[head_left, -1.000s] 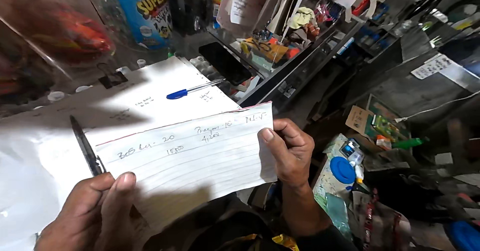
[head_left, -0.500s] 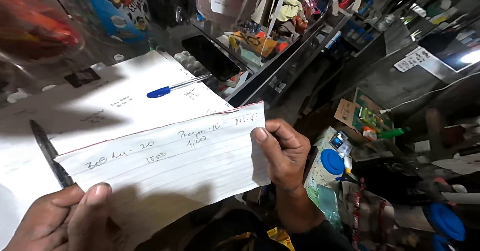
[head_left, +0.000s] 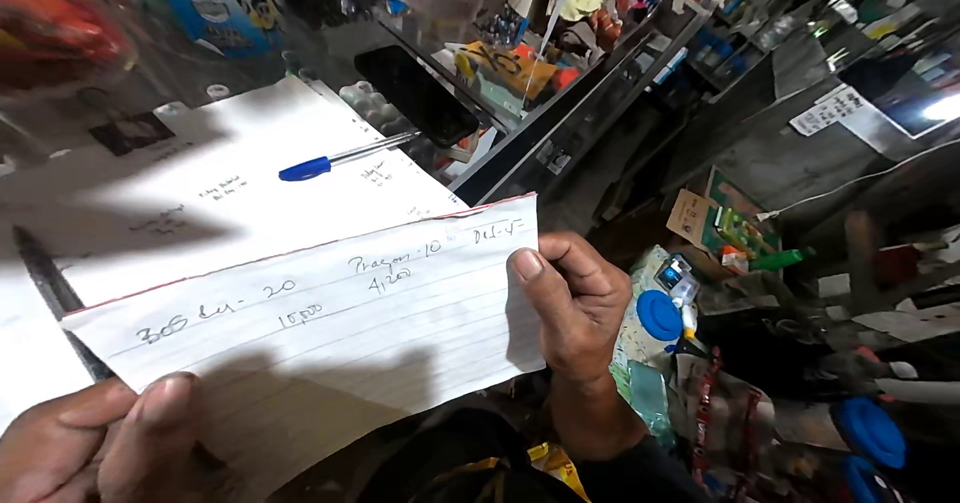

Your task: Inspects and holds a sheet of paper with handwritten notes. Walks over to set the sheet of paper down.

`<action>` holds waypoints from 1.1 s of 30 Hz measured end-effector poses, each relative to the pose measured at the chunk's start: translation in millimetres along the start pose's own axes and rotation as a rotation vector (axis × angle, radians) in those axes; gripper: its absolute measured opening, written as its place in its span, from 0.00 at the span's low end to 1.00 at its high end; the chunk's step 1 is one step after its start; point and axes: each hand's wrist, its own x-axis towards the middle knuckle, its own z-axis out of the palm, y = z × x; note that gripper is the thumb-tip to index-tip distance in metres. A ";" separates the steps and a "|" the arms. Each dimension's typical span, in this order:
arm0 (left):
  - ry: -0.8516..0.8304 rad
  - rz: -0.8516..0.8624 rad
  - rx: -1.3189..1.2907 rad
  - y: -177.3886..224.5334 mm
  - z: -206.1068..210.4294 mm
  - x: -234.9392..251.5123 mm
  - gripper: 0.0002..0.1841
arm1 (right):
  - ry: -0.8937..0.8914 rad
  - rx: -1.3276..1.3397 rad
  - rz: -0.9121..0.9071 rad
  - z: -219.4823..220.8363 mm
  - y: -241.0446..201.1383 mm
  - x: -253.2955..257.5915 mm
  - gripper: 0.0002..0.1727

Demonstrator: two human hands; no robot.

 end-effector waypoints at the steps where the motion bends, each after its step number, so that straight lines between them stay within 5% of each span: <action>1: -0.004 0.002 0.006 0.5 -0.1 0.2 0.09 | 0.000 0.004 0.000 -0.3 0.0 -0.1 0.04; 33: -0.022 0.038 -0.025 0.1 -1.9 0.6 0.08 | -0.006 0.017 0.014 -0.9 1.7 -1.7 0.05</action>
